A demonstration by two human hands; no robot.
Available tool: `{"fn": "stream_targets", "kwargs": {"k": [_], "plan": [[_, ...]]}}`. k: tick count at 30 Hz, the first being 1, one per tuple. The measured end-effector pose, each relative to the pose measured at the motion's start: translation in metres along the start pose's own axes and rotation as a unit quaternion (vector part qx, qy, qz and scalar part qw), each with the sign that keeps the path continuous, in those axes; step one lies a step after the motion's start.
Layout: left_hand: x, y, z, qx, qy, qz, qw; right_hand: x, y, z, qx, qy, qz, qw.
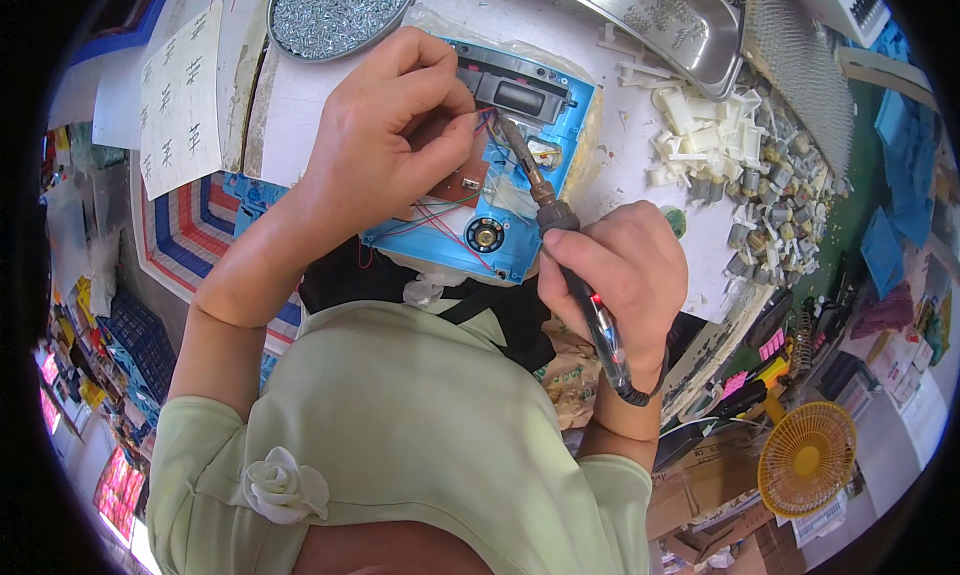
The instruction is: Solder and assemble components into a blue plastic electronic housing.
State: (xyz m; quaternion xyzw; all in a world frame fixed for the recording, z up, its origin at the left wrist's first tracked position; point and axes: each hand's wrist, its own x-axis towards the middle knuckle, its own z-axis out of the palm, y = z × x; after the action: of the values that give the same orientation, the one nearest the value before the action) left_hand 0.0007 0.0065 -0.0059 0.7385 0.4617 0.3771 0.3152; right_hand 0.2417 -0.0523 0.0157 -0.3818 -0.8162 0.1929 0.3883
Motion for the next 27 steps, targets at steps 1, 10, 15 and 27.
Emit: {"fn": "stream_targets", "kwargs": {"k": [1,10,15,27], "plan": [[0.000,0.000,0.000,-0.001,0.000,-0.001,1.000,0.002,0.000,-0.002,-0.010,-0.008,-0.008,1.000],[0.001,0.000,0.001,0.000,0.001,0.003,1.000,-0.005,0.000,-0.003,0.030,0.024,0.021,0.999],[0.001,0.001,0.001,0.005,0.002,-0.002,1.000,-0.007,0.001,-0.004,0.044,0.042,0.024,0.998],[0.003,0.006,0.003,0.038,-0.021,-0.007,0.999,-0.003,0.008,-0.006,0.052,0.028,0.026,0.998]]}}
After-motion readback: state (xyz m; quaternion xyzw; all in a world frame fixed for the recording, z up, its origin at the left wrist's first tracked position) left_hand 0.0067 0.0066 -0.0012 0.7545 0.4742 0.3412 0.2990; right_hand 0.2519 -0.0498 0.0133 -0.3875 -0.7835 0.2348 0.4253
